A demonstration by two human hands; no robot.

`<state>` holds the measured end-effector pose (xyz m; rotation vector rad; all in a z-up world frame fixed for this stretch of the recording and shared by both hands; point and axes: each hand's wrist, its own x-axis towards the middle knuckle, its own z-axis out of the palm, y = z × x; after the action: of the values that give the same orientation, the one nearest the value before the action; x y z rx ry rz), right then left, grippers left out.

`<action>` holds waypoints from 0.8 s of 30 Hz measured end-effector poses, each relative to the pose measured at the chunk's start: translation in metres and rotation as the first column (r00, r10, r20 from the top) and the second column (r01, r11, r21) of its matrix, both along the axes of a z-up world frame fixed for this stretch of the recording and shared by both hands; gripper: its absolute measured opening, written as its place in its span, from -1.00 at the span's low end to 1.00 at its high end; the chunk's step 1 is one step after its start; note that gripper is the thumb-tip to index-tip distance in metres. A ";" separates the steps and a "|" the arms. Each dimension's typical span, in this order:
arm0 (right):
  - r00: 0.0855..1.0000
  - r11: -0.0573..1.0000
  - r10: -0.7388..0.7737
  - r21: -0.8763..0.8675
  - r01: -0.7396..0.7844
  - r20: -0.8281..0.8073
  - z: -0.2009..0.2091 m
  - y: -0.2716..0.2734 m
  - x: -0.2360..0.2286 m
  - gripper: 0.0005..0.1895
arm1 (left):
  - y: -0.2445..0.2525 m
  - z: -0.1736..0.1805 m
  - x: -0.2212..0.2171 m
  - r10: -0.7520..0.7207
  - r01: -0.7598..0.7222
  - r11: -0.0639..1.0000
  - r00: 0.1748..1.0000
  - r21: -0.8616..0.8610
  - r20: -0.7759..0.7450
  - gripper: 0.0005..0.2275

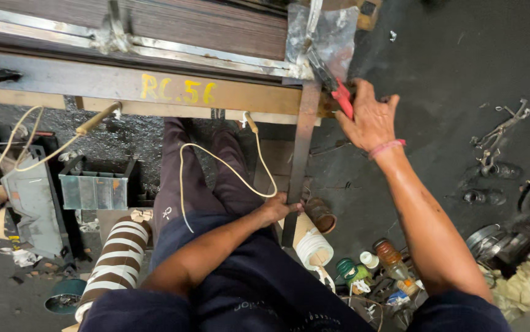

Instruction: The person uses pliers to adjust a metal bar clamped to a workbench, then welds the bar with a welding torch, producing sparks. The person continues to adjust and weld the metal bar multiple times.

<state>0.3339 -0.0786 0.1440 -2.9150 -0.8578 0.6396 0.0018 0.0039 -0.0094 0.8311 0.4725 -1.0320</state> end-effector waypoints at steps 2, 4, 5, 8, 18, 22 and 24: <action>0.956 0.981 -0.177 -0.117 0.153 -0.233 0.013 -0.017 -0.008 -0.37 | -0.002 -0.002 -0.001 0.031 -0.031 0.999 0.999 -0.008 -0.038 -0.79; 0.805 0.913 -0.407 -0.159 0.377 -0.432 0.023 -0.026 -0.026 -0.54 | 0.001 -0.004 0.001 0.005 -0.005 0.999 1.000 0.044 -0.005 -0.81; 0.740 0.865 -0.472 -0.091 0.493 -0.479 0.028 -0.029 -0.038 -0.67 | 0.002 -0.005 0.003 0.018 -0.018 1.000 0.999 0.020 -0.027 -0.81; 0.645 0.677 -0.526 0.187 0.712 -0.555 0.038 -0.027 -0.070 -0.63 | 0.003 0.004 0.000 0.068 -0.069 0.998 0.996 -0.009 -0.056 -0.81; 0.601 0.310 -0.618 0.545 0.779 -0.507 0.020 -0.052 -0.211 -0.91 | 0.016 0.024 0.043 0.411 -0.412 0.911 0.911 0.022 0.040 -0.80; 0.517 0.326 -0.684 0.418 0.848 -0.514 -0.023 -0.038 -0.282 -0.60 | 0.022 0.025 0.048 0.452 -0.452 0.892 0.892 -0.003 0.030 -0.82; 0.581 0.409 -0.715 0.441 0.799 -0.389 -0.039 -0.028 -0.304 -0.48 | 0.021 0.027 0.048 0.441 -0.441 0.897 0.897 -0.026 -0.002 -0.81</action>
<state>0.0302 -0.1063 0.1048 -2.2416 0.3341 0.3676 0.0496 0.0252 0.0178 0.6595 0.6107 -0.6129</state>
